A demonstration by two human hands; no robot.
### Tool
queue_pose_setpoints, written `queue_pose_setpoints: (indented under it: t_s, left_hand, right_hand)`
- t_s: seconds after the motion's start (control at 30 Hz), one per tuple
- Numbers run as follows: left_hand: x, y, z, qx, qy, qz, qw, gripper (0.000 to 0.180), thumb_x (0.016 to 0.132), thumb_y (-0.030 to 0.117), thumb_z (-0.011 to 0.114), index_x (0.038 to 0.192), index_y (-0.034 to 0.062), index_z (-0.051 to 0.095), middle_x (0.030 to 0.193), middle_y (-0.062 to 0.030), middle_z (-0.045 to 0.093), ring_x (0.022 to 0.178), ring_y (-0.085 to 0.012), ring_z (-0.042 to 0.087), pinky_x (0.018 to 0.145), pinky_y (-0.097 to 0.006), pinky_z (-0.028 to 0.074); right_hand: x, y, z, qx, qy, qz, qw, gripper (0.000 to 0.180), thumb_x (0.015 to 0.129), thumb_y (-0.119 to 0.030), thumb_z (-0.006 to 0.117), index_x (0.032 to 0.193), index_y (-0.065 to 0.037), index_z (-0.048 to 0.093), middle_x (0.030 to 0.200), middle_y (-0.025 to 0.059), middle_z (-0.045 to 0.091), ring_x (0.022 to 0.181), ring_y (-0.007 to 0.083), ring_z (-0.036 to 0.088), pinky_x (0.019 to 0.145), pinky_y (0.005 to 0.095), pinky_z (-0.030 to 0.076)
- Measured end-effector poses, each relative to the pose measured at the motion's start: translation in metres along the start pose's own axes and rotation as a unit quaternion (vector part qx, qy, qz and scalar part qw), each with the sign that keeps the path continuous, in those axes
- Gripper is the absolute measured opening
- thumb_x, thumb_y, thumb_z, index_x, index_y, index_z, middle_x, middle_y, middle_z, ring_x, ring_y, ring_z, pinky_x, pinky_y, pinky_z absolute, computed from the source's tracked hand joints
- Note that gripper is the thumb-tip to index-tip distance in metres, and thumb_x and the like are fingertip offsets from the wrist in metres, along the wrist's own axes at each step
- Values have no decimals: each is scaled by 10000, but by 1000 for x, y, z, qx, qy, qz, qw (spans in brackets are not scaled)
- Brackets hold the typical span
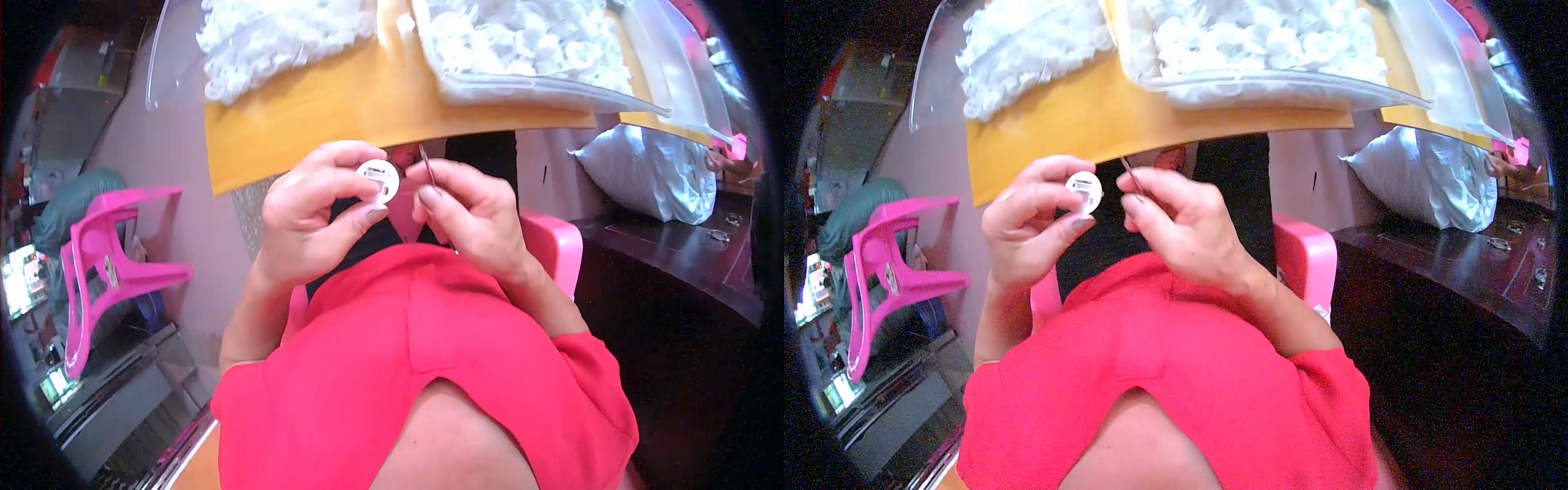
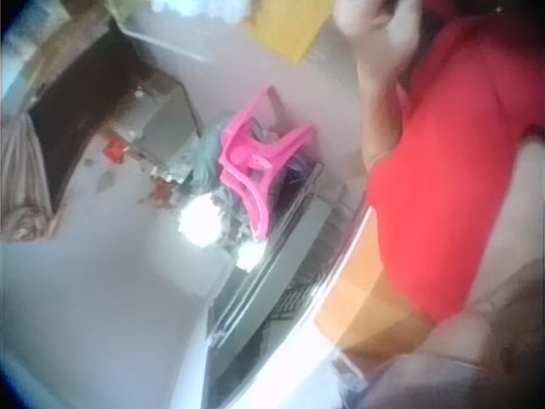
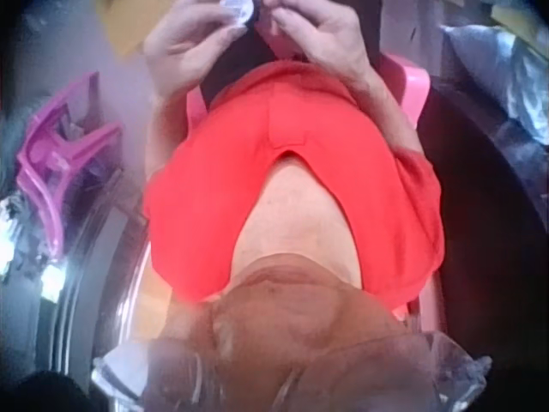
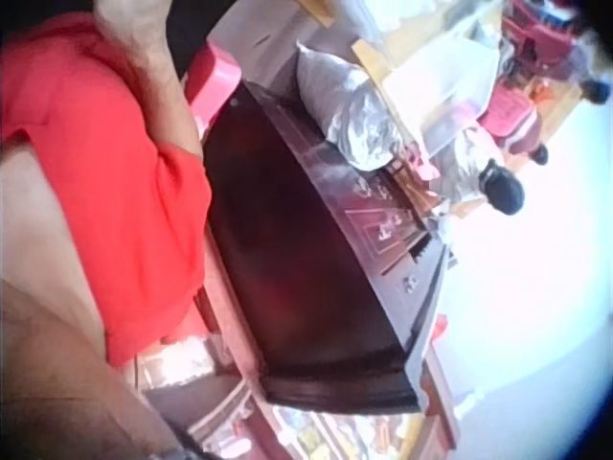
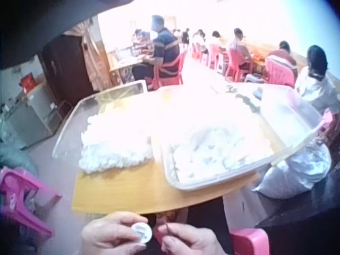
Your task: Inserting small metal pins into plastic housings using a metal tool.
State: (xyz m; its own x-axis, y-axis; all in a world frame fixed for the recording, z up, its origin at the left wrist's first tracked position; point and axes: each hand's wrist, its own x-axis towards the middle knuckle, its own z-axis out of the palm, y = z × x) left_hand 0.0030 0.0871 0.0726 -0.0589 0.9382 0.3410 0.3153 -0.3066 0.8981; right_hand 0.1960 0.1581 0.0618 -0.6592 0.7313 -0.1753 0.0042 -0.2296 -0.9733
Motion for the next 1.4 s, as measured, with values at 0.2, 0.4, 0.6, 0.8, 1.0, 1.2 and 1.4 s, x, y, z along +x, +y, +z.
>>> queue_pose_setpoints:
  t_s: [0.2, 0.4, 0.6, 0.8, 1.0, 1.2, 1.4]
  left_hand:
    - [-28, -19, 4, -77, 43, -67, 994, 383, 717, -95, 718, 1070, -36, 583, 1014, -124, 650, 939, -172, 634, 820, -286, 508]
    - [-36, -45, 19, -382, 127, -149, 903, 376, 779, -68, 700, 1135, -39, 582, 1037, -110, 655, 952, -170, 627, 870, -299, 508]
    - [-41, -59, 13, -396, 152, -166, 890, 377, 792, -58, 691, 1154, -47, 586, 1042, -112, 659, 951, -165, 628, 863, -285, 508]
    - [-43, -70, -4, -333, 138, -137, 922, 379, 811, -31, 673, 1179, -38, 582, 1073, -146, 642, 948, -199, 635, 827, -297, 530]
    - [-42, -72, -5, -332, 130, -128, 926, 381, 831, 10, 662, 1198, -30, 569, 1102, -181, 625, 930, -229, 642, 792, -318, 550]
    - [-44, -74, -5, -338, 123, -126, 925, 359, 839, 14, 655, 1186, -33, 573, 1105, -187, 623, 923, -229, 641, 780, -319, 549]
    - [-43, -71, -6, -361, 115, -146, 914, 340, 852, -6, 630, 1186, -31, 568, 1105, -196, 622, 914, -229, 640, 784, -327, 546]
  right_hand:
    - [15, 8, 32, 52, 2, 14, 999, 167, 889, -59, 617, 1019, 46, 615, 838, 3, 621, 760, 40, 562, 651, 197, 475]
    - [18, 12, 41, 7, 56, 9, 998, 141, 886, -42, 607, 1006, 28, 622, 786, -15, 605, 704, 21, 537, 583, 187, 449]
    - [28, 17, 42, -95, 62, -54, 992, 163, 882, -10, 567, 1032, 37, 611, 749, 60, 624, 639, 120, 597, 562, 257, 479]
    - [32, 24, 29, -327, -34, -204, 922, 308, 806, 52, 570, 1113, 49, 573, 755, 204, 613, 670, 334, 640, 578, 379, 509]
    - [34, 28, 31, -384, -72, -228, 892, 395, 770, 31, 581, 1164, 28, 543, 693, 182, 588, 619, 335, 620, 530, 412, 493]
    - [35, 27, 32, -401, -85, -223, 884, 397, 770, 26, 577, 1165, 21, 536, 696, 177, 586, 619, 343, 615, 523, 419, 489]
    - [36, 28, 34, -335, -80, -215, 914, 347, 776, 56, 549, 1122, 28, 556, 761, 197, 607, 682, 353, 631, 562, 419, 500]
